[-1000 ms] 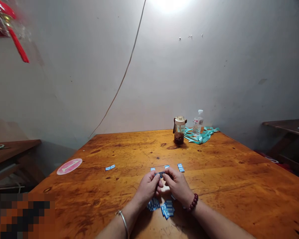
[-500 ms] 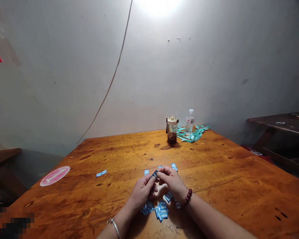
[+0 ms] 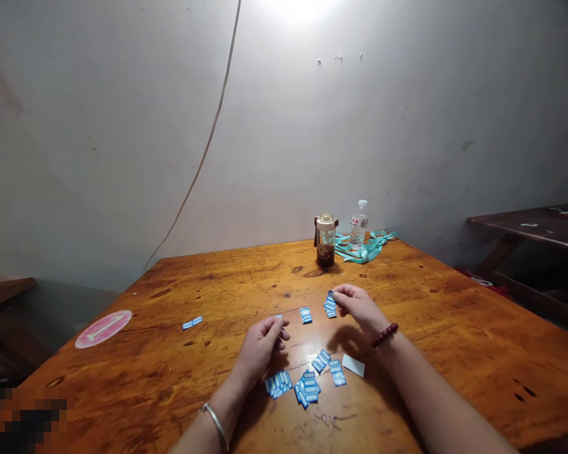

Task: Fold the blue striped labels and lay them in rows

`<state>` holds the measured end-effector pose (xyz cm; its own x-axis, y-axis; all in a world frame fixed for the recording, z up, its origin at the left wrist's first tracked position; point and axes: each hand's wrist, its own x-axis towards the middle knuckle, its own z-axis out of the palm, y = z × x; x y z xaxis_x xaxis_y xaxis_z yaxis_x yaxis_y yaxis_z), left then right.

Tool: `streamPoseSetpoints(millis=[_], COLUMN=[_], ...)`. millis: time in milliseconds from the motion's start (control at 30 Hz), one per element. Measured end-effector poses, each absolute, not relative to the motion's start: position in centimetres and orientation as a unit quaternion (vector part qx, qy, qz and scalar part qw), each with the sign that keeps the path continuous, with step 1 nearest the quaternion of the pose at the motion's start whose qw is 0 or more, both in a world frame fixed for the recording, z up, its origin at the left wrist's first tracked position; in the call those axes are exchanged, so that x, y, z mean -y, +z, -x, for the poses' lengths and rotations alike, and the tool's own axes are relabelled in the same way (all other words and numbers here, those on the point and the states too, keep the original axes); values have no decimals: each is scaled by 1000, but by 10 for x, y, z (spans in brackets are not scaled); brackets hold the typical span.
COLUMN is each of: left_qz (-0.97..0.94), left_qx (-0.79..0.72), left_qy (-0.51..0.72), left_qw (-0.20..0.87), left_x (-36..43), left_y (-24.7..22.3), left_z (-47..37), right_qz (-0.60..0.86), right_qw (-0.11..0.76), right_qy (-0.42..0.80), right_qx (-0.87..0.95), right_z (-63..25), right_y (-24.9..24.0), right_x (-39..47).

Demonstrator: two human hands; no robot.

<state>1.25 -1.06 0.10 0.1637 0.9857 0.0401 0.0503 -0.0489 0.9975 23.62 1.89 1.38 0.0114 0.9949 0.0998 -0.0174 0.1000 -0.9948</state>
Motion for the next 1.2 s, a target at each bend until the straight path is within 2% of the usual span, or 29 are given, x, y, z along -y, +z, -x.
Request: streamPoseSetpoints(millis=[133,333,733,1000,1100,1200], left_qz=[-550,-574,-611,-699,-711,-717], left_qx=[-477,-477,-483,-478,-479,-480], left_qy=[470,471,444,385,375,367], left_qw=[498,471,443,367,353,348], left_x=[2,2,4,14,16,16], left_y=[0,0,0,4,5,5], left_z=[-3,-2,-5,-9,-10,-10], right_qz=[543,574,631,605,544,501], right_qw=[365,269,192,200,152,89], right_qy=[479,451,317,292,327,306], right_qx=[585,628,682,714,758,804], right_z=[-273,-267,-264,-253,-241,-228], right_y=[4,-13,-21,4,13,16], right_x=[-27,-27,-32,-15,-2,7])
